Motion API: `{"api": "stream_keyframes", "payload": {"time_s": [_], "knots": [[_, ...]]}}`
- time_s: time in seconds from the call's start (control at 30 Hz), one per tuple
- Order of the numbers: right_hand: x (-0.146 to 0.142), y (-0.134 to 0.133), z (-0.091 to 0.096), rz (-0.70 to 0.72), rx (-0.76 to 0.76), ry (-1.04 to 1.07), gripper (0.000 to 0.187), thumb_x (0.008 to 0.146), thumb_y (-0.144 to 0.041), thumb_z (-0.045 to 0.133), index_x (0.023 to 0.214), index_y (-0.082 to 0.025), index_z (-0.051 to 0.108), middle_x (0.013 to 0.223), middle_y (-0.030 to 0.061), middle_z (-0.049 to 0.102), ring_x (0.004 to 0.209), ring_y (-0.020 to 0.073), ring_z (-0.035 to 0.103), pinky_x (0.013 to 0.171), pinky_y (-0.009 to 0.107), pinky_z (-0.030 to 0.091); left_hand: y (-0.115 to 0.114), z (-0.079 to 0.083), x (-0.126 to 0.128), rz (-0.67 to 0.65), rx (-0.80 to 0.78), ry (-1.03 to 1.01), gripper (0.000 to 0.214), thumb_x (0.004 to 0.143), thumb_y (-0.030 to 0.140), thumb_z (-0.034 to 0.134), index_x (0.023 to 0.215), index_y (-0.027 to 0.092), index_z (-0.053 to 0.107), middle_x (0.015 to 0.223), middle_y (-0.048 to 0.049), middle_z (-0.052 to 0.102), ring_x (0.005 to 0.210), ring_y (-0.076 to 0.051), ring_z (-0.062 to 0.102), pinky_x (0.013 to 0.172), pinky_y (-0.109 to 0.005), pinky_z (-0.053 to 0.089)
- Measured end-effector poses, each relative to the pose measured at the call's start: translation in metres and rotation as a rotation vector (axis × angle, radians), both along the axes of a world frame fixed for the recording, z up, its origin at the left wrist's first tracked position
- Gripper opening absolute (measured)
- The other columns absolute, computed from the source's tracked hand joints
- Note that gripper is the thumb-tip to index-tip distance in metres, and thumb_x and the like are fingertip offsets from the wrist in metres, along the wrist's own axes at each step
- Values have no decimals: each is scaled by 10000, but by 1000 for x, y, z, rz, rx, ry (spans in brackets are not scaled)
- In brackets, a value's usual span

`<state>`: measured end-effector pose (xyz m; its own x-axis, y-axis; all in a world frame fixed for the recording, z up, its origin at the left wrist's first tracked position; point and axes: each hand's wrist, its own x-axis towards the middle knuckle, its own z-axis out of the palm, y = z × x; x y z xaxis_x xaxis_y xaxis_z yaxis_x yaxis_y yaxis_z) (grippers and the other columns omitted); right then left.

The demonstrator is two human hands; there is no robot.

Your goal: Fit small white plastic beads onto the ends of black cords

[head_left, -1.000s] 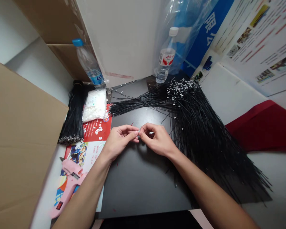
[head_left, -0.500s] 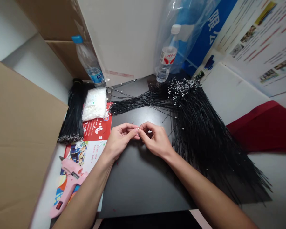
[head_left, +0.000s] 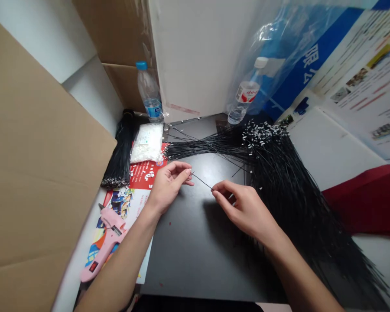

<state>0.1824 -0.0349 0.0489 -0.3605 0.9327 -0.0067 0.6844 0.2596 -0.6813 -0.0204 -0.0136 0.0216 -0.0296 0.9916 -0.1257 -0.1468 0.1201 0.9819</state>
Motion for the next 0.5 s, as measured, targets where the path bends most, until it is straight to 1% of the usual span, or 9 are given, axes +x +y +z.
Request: {"api": "stream_keyframes", "payload": {"time_s": [0.07, 0.13, 0.2, 0.23, 0.3, 0.37, 0.4, 0.47, 0.5], "knots": [[10, 3, 5, -61, 43, -38, 179, 912, -305, 554, 867, -203, 694, 749, 19, 722, 620, 151, 644, 580, 259, 451, -1, 1, -4, -73, 26, 152, 263, 791, 321, 689, 998, 163, 654, 968, -67, 672, 784, -162, 653, 676, -295, 576], [25, 16, 15, -217, 126, -136, 173, 893, -309, 577, 877, -201, 711, 770, 45, 732, 658, 180, 665, 625, 283, 470, -3, 5, -14, -93, 120, 434, 239, 844, 270, 618, 1068, 193, 652, 1147, -102, 650, 906, -197, 660, 703, -303, 564], [42, 39, 29, -431, 218, -324, 183, 881, -281, 579, 928, -186, 729, 792, 87, 739, 723, 223, 683, 699, 332, 474, -4, 11, -29, -9, 231, 818, 219, 874, 182, 524, 1031, 197, 676, 1130, -108, 662, 929, -223, 655, 804, -357, 537], [51, 53, 37, -523, 238, -434, 210, 886, -268, 566, 968, -172, 734, 834, 121, 745, 784, 252, 691, 737, 362, 466, -6, 14, -38, 30, 229, 965, 244, 877, 149, 490, 1021, 193, 683, 1110, -113, 677, 963, -247, 652, 874, -392, 511], [63, 79, 50, -632, 158, -640, 323, 922, -308, 516, 1078, -113, 721, 995, 237, 727, 931, 324, 687, 752, 411, 446, -8, 20, -55, 103, 136, 1169, 285, 877, 122, 450, 1015, 191, 690, 1088, -130, 701, 987, -291, 655, 867, -411, 492], [66, 99, 57, -682, 22, -792, 468, 946, -413, 489, 1126, -34, 696, 1096, 337, 667, 1021, 391, 662, 745, 445, 443, -10, 24, -67, 94, -3, 1295, 305, 874, 111, 435, 1012, 188, 696, 1098, -144, 713, 944, -310, 668, 791, -406, 488], [62, 105, 57, -694, -2, -833, 518, 949, -450, 481, 1133, -11, 686, 1108, 355, 651, 1037, 411, 654, 745, 456, 449, -11, 25, -70, 76, -62, 1333, 296, 877, 122, 444, 1011, 191, 698, 1090, -145, 719, 916, -313, 674, 751, -397, 484], [43, 111, 50, -652, 75, -835, 504, 951, -449, 487, 1140, -22, 675, 1095, 322, 665, 1035, 409, 652, 759, 460, 470, -11, 24, -73, 18, -136, 1364, 264, 871, 145, 482, 998, 201, 706, 1070, -140, 730, 882, -312, 682, 700, -379, 474], [30, 112, 43, -582, 156, -803, 453, 950, -419, 496, 1147, -51, 671, 1095, 286, 677, 1037, 392, 651, 768, 454, 481, -10, 21, -73, -5, -150, 1369, 245, 865, 157, 507, 990, 207, 711, 1058, -137, 734, 874, -311, 686, 686, -372, 470]]}}
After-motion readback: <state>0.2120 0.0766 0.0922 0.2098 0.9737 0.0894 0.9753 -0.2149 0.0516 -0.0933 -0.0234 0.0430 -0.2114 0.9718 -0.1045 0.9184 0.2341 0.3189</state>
